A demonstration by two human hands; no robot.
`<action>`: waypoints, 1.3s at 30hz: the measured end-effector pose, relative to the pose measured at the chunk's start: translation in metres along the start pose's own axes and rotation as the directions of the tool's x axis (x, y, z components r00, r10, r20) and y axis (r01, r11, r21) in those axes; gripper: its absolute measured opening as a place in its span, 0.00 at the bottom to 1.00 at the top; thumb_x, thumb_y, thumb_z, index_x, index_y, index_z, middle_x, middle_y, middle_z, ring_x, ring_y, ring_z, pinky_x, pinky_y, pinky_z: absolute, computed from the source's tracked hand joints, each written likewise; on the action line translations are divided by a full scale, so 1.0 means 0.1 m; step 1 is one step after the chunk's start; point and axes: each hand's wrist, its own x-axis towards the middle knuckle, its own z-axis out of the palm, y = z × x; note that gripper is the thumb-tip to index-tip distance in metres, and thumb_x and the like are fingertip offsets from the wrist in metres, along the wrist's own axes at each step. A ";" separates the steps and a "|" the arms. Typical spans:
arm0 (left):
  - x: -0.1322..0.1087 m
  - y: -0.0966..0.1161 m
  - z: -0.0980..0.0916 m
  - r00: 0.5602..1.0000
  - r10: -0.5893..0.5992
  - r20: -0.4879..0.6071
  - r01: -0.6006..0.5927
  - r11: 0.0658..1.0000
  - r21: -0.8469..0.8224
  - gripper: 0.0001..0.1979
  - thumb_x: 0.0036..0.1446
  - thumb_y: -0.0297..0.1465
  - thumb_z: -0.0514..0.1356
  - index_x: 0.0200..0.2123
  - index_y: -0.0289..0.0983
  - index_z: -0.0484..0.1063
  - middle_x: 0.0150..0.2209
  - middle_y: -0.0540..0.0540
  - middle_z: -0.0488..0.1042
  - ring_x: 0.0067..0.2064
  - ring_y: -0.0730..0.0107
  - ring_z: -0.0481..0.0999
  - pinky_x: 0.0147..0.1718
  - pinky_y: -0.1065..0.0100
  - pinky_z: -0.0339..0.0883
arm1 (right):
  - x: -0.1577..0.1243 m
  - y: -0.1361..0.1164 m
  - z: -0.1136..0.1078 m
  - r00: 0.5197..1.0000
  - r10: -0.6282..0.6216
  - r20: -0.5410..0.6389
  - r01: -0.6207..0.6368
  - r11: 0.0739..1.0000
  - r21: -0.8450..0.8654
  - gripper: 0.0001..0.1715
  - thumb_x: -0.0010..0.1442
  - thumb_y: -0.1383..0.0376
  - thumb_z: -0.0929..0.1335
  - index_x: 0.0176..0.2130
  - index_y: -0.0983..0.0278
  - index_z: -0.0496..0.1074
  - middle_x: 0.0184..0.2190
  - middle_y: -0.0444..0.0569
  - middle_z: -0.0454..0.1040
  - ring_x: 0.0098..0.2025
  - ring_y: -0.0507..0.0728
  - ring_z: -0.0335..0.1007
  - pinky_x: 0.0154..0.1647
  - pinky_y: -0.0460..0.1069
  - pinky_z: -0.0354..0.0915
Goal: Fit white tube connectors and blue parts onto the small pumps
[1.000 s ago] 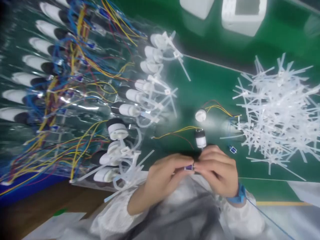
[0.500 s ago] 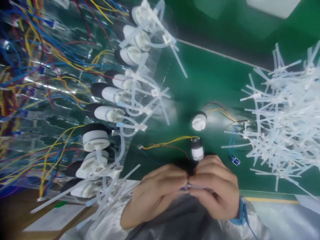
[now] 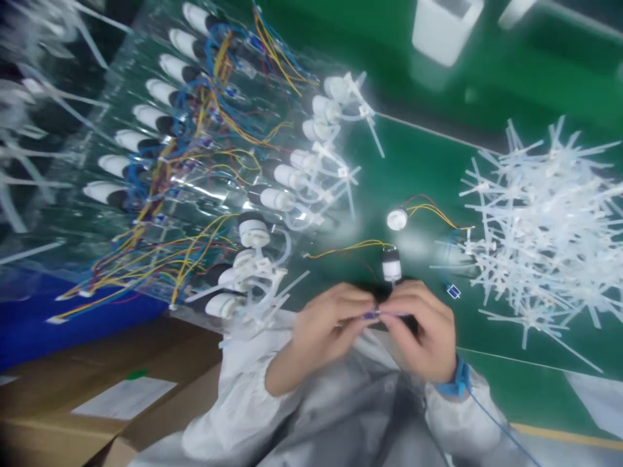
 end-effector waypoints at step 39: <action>0.10 -0.28 0.25 0.995 0.059 -0.078 -0.059 0.998 0.001 0.14 0.70 0.23 0.60 0.52 0.40 0.83 0.55 0.40 0.80 0.59 0.57 0.81 0.64 0.54 0.76 | 0.02 0.34 0.02 0.970 -0.115 -0.212 0.082 0.984 -0.159 0.24 0.69 0.45 0.75 0.51 0.59 0.86 0.55 0.58 0.84 0.60 0.69 0.80 0.65 0.64 0.75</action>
